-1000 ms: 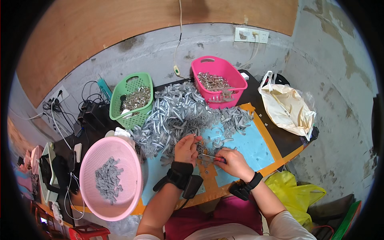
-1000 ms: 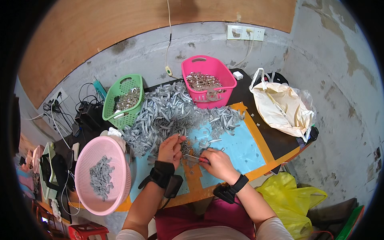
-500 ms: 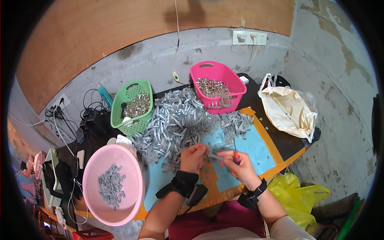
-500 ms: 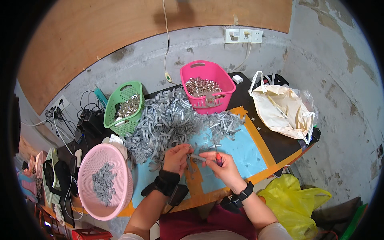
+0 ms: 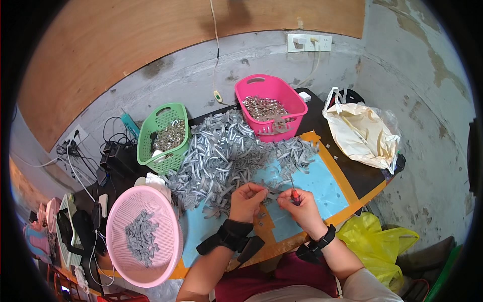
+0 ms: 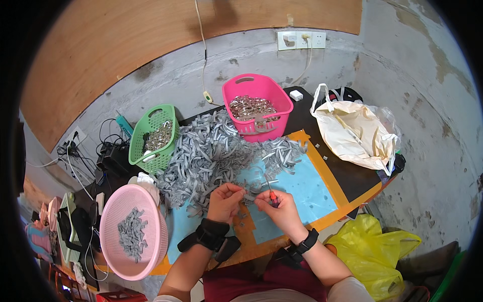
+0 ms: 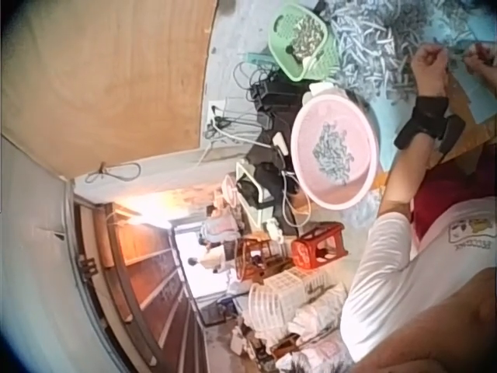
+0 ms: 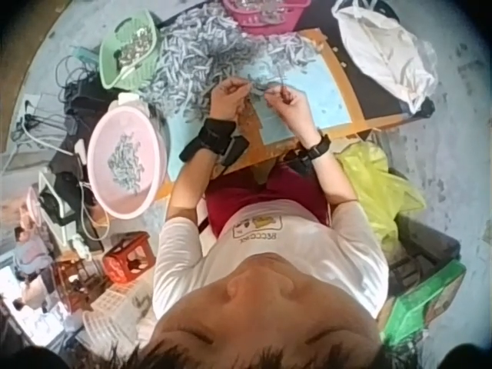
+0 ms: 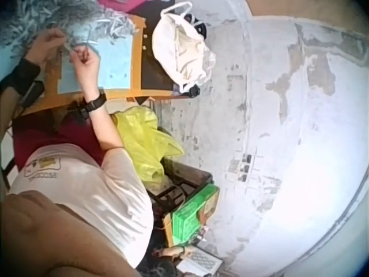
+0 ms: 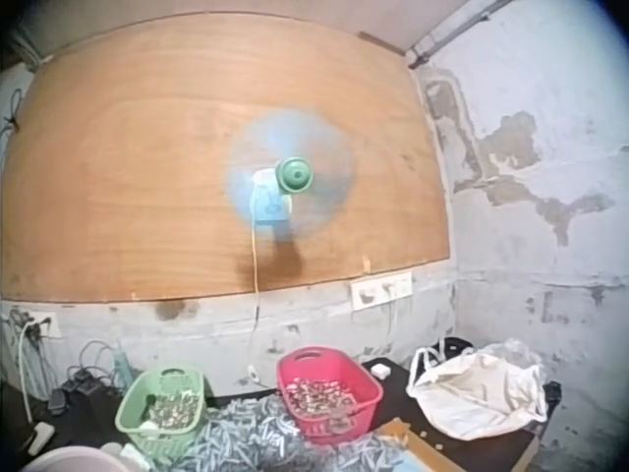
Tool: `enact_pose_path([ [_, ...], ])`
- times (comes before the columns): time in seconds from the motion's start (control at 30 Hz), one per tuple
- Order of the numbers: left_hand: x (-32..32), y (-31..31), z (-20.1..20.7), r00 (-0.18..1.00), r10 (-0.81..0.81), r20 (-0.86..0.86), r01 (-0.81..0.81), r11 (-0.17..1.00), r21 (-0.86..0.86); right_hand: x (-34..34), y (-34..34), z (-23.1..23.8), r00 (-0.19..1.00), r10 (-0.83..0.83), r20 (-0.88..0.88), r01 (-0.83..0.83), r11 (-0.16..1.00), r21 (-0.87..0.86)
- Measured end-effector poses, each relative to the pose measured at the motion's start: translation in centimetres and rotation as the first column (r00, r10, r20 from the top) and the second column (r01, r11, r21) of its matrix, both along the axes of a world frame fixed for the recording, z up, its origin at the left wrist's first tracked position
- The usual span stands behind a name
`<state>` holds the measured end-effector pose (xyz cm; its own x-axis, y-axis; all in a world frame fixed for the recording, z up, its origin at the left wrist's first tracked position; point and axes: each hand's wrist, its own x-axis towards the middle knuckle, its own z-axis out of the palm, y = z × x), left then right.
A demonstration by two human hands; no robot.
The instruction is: The person gathers small grey components into a pink basket, then picks up a component and a metal clip. They join the component and clip together using a small tool and place the assembled unit onto the table.
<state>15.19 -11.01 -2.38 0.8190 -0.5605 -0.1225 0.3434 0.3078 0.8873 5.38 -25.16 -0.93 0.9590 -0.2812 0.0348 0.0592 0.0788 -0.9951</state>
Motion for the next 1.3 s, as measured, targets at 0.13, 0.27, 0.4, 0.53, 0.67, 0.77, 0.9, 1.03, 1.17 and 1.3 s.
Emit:
enact_pose_path([
  [0.13,-0.5,-0.6,1.1,0.998,0.065,0.007,-0.065,0.998,-0.008,-0.3,0.0,0.2,1.0,0.015,-0.026,-0.011,0.991,0.135],
  [0.27,-0.4,-0.1,0.8,1.0,-0.003,0.029,0.004,1.0,-0.008,-0.6,0.4,0.3,0.998,0.057,-0.01,-0.052,0.957,0.287],
  [0.4,-0.4,-0.2,0.5,0.998,0.005,0.062,-0.003,0.999,-0.036,-0.6,0.9,0.3,0.999,0.037,-0.012,-0.03,0.938,0.344],
  [0.53,-0.4,-0.3,0.1,0.992,-0.018,0.128,0.027,0.997,-0.068,-0.8,1.1,0.5,0.999,0.035,-0.038,-0.018,0.92,0.391],
  [0.67,-0.8,-0.3,0.4,0.993,-0.013,0.115,0.014,1.0,-0.007,-1.0,0.7,0.5,0.997,0.041,-0.067,-0.006,0.889,0.458],
  [0.77,-0.7,-0.1,0.5,0.997,-0.067,0.036,0.066,0.998,0.023,-1.0,0.5,0.4,0.994,0.072,-0.086,-0.019,0.863,0.504],
  [0.9,-0.9,-0.3,0.9,0.999,-0.052,0.015,0.052,0.998,-0.034,-0.9,0.6,0.4,0.993,0.093,-0.079,-0.038,0.848,0.528],
  [1.03,-0.8,-0.3,0.7,0.996,-0.088,0.012,0.088,0.995,-0.04,-0.9,0.5,0.4,0.993,0.087,-0.074,-0.034,0.842,0.539],
  [1.17,-0.9,-0.2,0.4,0.991,-0.114,0.066,0.117,0.992,-0.042,-1.0,0.4,0.7,0.994,0.08,-0.078,-0.028,0.855,0.518],
  [1.3,-0.9,-0.3,0.3,0.983,-0.108,0.149,0.112,0.994,-0.016,-1.0,0.0,0.7,0.994,0.055,-0.099,0.0,0.872,0.489],
])
